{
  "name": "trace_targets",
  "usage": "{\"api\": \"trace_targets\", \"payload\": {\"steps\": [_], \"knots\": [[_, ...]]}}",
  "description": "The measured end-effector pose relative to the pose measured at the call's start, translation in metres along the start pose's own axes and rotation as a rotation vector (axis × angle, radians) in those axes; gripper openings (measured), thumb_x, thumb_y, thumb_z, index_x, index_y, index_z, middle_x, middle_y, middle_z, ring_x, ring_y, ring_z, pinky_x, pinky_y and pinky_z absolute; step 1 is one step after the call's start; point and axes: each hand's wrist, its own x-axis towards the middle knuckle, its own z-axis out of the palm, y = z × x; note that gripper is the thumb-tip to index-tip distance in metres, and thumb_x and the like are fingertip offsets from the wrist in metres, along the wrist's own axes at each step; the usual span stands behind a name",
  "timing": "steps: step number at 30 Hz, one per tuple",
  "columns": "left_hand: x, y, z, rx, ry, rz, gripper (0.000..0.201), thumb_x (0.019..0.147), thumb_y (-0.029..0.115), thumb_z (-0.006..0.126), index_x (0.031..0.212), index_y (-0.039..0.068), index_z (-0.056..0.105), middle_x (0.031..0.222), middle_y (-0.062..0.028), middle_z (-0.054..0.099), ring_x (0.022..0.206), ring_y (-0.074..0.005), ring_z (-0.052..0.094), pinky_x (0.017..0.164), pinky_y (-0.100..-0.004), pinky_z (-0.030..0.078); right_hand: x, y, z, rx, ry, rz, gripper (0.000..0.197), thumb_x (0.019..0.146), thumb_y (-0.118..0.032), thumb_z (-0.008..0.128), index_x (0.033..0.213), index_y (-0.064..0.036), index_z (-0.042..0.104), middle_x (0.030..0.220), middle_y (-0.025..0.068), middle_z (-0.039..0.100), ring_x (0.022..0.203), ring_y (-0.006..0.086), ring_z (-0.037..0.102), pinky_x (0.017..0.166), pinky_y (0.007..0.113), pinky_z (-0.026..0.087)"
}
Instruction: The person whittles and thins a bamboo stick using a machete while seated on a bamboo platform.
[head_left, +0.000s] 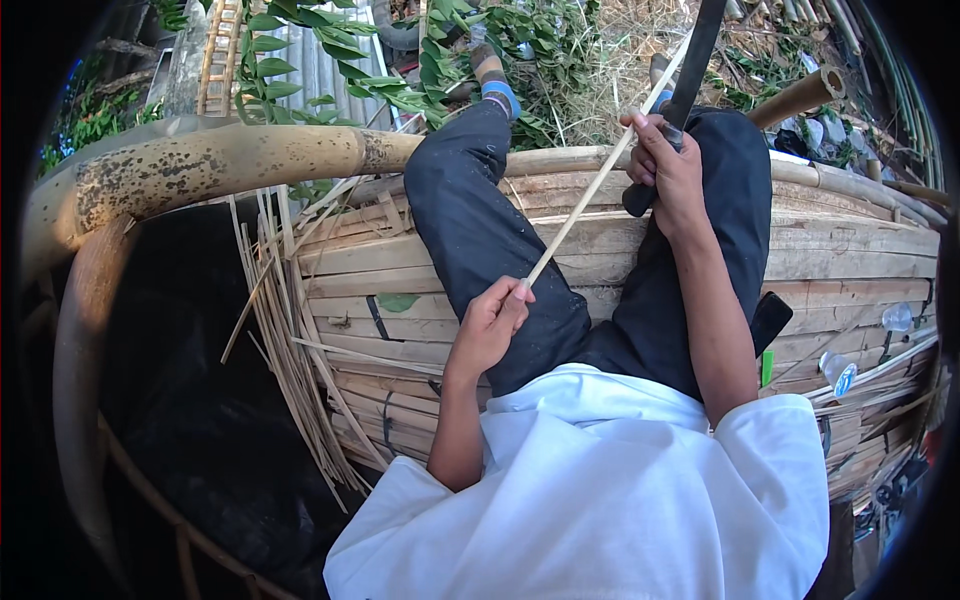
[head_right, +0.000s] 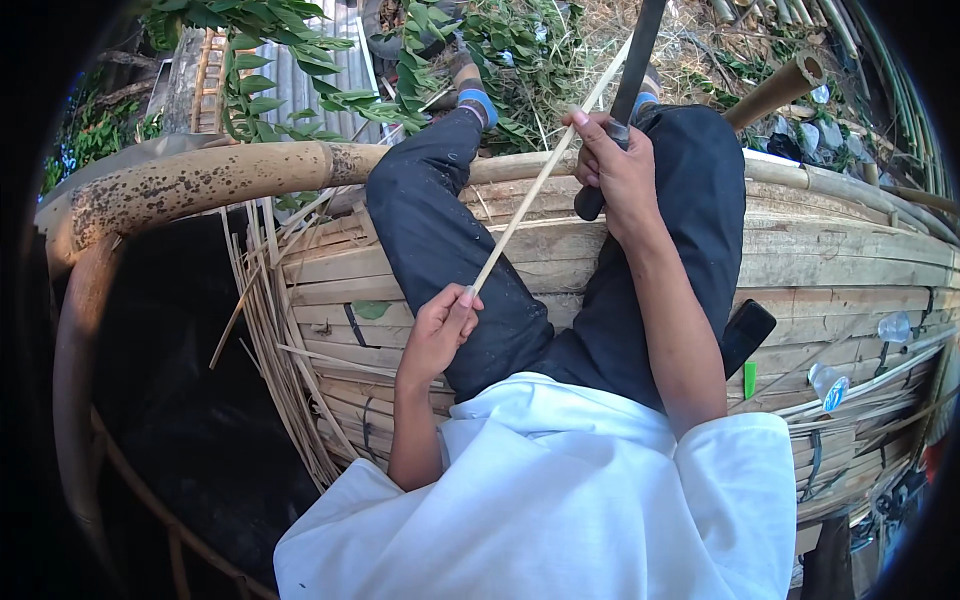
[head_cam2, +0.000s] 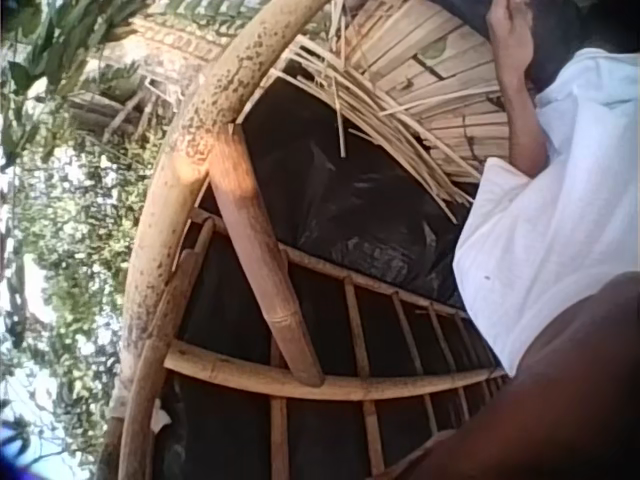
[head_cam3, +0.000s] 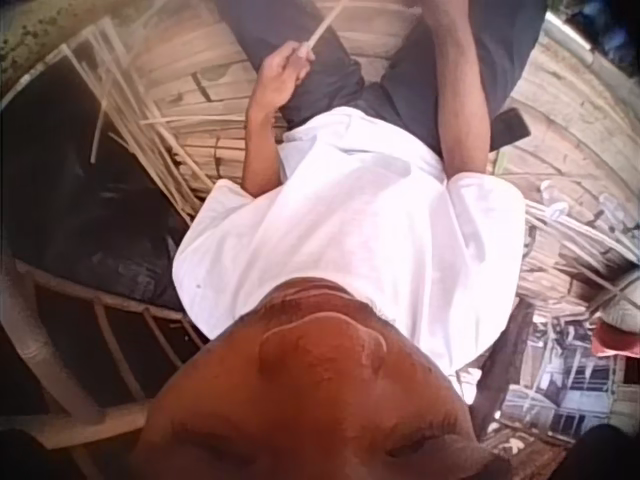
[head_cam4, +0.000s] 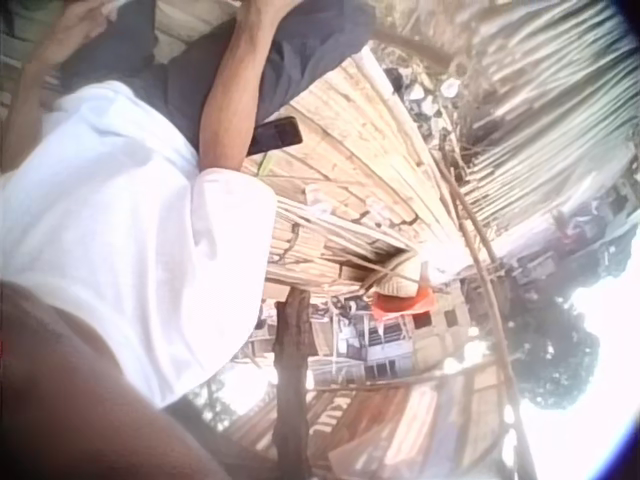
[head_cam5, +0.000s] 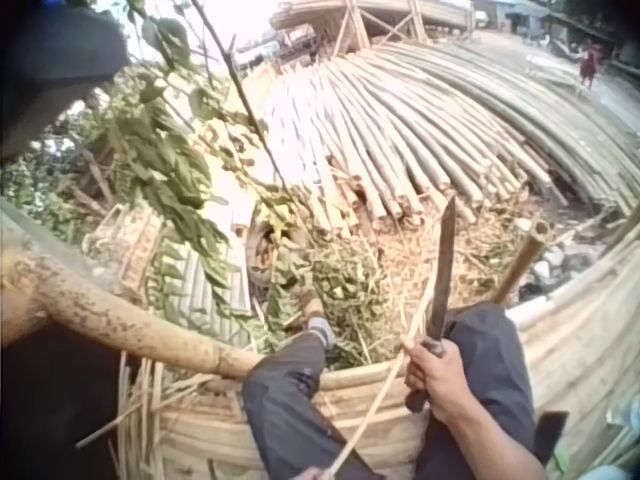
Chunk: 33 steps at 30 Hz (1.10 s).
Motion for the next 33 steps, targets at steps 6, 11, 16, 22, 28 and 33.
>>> {"api": "trace_targets", "payload": {"steps": [6, 11, 16, 22, 28, 33], "knots": [[-0.003, -0.004, -0.013, 0.109, -0.001, -0.003, 0.029, 0.1, 0.025, 0.043, 0.085, 0.002, 0.052, 0.061, 0.0049, 0.037, 0.056, -0.0035, 0.033, 0.05, -0.0199, 0.028, 0.003, -0.003, -0.004, 0.048, 0.104, 0.002, 0.027, 0.091, -0.027, 0.061, 0.094, 0.0004, 0.061, 0.056, -0.0077, 0.031, 0.046, 0.0028, 0.031, 0.045, 0.019, 0.028], [0.012, -0.001, -0.009, -0.118, 0.087, -0.052, 0.031, 0.101, 0.03, 0.04, 0.082, 0.007, 0.048, 0.06, 0.0074, 0.031, 0.051, -0.0007, 0.026, 0.044, -0.0185, 0.021, -0.011, 0.002, 0.011, -0.371, -0.124, 0.048, 0.033, 0.09, -0.032, 0.06, 0.088, 0.0008, 0.064, 0.053, -0.0069, 0.036, 0.045, 0.0021, 0.033, 0.043, 0.02, 0.025], [0.028, 0.013, 0.0, -0.161, 0.192, -0.005, 0.03, 0.101, 0.033, 0.037, 0.083, 0.011, 0.046, 0.058, 0.0084, 0.03, 0.046, 0.0002, 0.024, 0.041, -0.0165, 0.018, -0.025, 0.019, 0.02, -1.091, -0.433, -0.26, 0.027, 0.081, -0.028, 0.067, 0.071, -0.0031, 0.064, 0.049, 0.0101, 0.05, 0.044, 0.0256, 0.049, 0.048, 0.036, 0.038], [0.041, 0.026, 0.017, -0.252, 0.203, 0.025, 0.03, 0.1, 0.033, 0.041, 0.086, 0.009, 0.049, 0.063, 0.0068, 0.033, 0.052, -0.0006, 0.029, 0.044, -0.0183, 0.022, -0.035, 0.041, 0.023, -1.261, -0.499, -0.459, 0.014, 0.068, -0.017, 0.067, 0.071, -0.0052, 0.06, 0.056, 0.0168, 0.056, 0.059, 0.0371, 0.06, 0.057, 0.045, 0.047], [0.044, 0.021, 0.02, -0.078, 0.244, 0.176, 0.026, 0.1, 0.028, 0.041, 0.096, 0.006, 0.055, 0.065, 0.0077, 0.034, 0.052, 0.0001, 0.029, 0.044, -0.0177, 0.023, -0.031, 0.036, 0.026, -1.501, -0.397, -0.316, 0.014, 0.066, -0.022, 0.063, 0.069, -0.0082, 0.062, 0.058, 0.0157, 0.059, 0.061, 0.0367, 0.061, 0.059, 0.046, 0.049], [0.042, 0.025, 0.015, -0.146, 0.185, 0.123, 0.027, 0.101, 0.027, 0.041, 0.098, 0.005, 0.056, 0.064, 0.0086, 0.034, 0.051, 0.0005, 0.027, 0.044, -0.0171, 0.022, -0.028, 0.038, 0.026, -1.572, -0.395, -0.323, 0.017, 0.064, -0.025, 0.064, 0.072, -0.0099, 0.067, 0.062, 0.0162, 0.062, 0.061, 0.0342, 0.063, 0.06, 0.045, 0.051]]}}
